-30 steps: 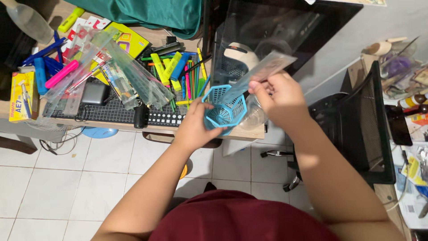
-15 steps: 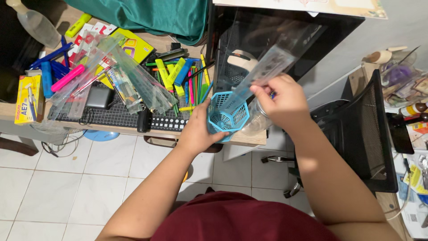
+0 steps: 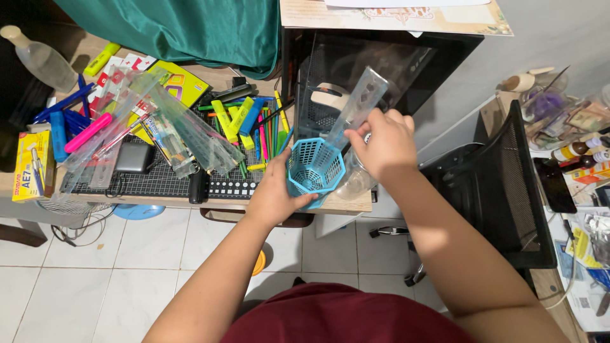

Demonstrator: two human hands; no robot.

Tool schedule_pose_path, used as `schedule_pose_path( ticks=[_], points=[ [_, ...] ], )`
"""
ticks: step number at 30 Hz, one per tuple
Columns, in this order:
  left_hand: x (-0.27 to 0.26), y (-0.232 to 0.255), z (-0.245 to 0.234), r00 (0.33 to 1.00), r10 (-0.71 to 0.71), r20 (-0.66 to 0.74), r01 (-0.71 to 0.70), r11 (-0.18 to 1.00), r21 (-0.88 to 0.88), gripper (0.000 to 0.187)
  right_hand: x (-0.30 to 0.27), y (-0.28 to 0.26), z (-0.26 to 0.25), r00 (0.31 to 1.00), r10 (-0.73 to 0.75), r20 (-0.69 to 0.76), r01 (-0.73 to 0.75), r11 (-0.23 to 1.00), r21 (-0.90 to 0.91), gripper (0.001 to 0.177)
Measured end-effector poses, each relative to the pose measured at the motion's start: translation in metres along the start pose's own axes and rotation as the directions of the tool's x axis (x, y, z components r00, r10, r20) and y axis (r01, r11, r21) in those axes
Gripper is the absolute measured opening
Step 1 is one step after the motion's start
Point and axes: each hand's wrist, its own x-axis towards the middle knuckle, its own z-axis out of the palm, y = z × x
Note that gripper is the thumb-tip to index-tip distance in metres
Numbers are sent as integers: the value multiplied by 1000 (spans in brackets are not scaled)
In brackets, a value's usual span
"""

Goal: The person repeatedly picks up clear plastic rulers from a cluttered desk, removes them from their packaging, and places them into a blue hexagonal basket. The process is repeated for several rulers.

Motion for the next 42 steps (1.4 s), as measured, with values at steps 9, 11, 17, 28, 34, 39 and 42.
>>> schedule_pose_path(
  ticks=[9,11,17,28,34,39,42],
  points=[
    [4,-3,5,999,-50,17,50,999,-19,119,-6,0,-3,995,21,-96,-12,996,88,45],
    [5,-3,6,1000,-15,3,15,1000,-20,120,-8,0,-6,992,6,-127,4,997,80,46],
    [4,-1,6,999,-35,25,36,997,-72,124,-22,0,-17,978,0,-210,20,995,94,50],
    [-5,2,-10,999,-19,-50,18,1000,-6,129,-24,-12,-17,965,77,-249,5,950,313,41],
    [-24,-9,-25,998,-64,-22,63,998,-6,124,-44,-43,-3,955,-145,-259,207,951,232,33],
    [-34,-21,-39,999,-26,-20,25,1000,-17,115,-80,-82,28,996,-79,36,69,973,222,39],
    [-41,-27,-54,999,-39,33,40,998,-38,105,-87,-86,49,999,-34,40,28,990,137,36]
  ],
)
